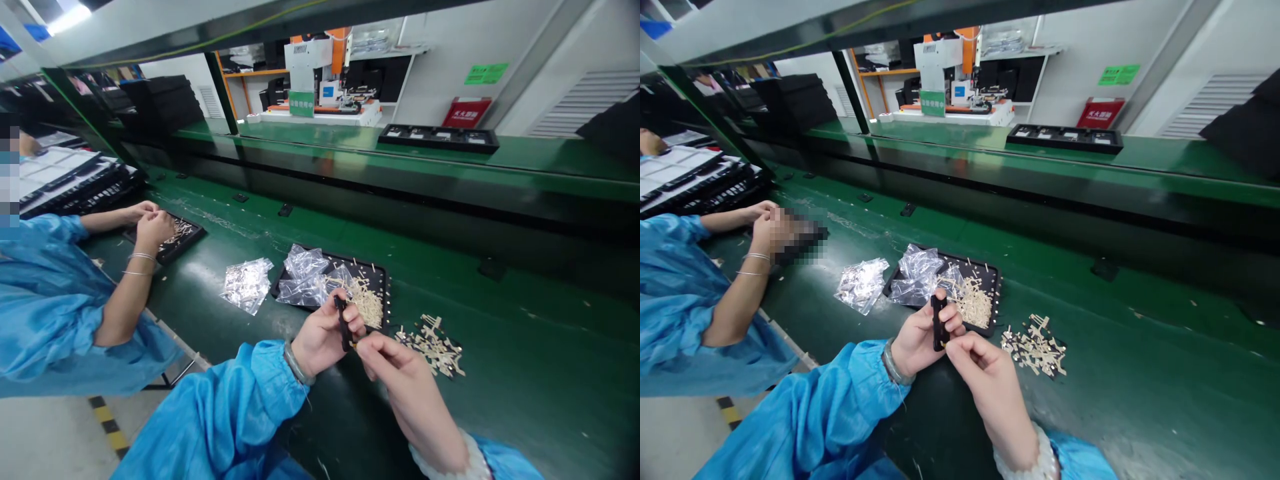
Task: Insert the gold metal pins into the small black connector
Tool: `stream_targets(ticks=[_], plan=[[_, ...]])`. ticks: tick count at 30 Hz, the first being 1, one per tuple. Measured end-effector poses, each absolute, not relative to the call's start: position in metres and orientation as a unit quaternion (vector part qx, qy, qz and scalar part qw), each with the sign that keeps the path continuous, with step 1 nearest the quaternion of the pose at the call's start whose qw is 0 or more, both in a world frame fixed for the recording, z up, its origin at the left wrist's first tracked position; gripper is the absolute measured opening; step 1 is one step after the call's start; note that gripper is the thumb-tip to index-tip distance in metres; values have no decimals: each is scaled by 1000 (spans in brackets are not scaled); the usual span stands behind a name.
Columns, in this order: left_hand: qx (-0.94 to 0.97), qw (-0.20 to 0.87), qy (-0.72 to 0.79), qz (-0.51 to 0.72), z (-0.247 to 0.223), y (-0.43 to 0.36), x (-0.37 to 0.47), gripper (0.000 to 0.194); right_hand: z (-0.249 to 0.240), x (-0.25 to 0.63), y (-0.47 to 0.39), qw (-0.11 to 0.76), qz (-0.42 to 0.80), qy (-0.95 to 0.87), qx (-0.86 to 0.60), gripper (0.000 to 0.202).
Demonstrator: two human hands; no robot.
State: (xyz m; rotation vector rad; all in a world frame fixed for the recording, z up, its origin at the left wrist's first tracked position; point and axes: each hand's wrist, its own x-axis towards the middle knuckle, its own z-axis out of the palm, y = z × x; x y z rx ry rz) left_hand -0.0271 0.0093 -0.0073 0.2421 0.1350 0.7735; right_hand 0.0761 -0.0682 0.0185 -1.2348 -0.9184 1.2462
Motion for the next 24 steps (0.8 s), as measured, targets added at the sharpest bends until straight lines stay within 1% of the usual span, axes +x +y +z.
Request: stream_targets(ticks=[7,12,15,20,24], plan=[[156,906,80,386,-8,9,-26,30,18,75,-68,540,557,-355,-522,32],[184,895,83,398,-8,9,-26,29,16,75,-68,545,535,-368,-530,29],[208,884,88,409,-8,9,-27,28,12,77,-70,535,504,-398,-548,27],[269,854,92,436,-5,9,-28,21,8,79,-70,514,419,-487,-568,25],[306,837,113,438,-2,7,-30,15,9,81,-69,507,390,-511,-574,24]])
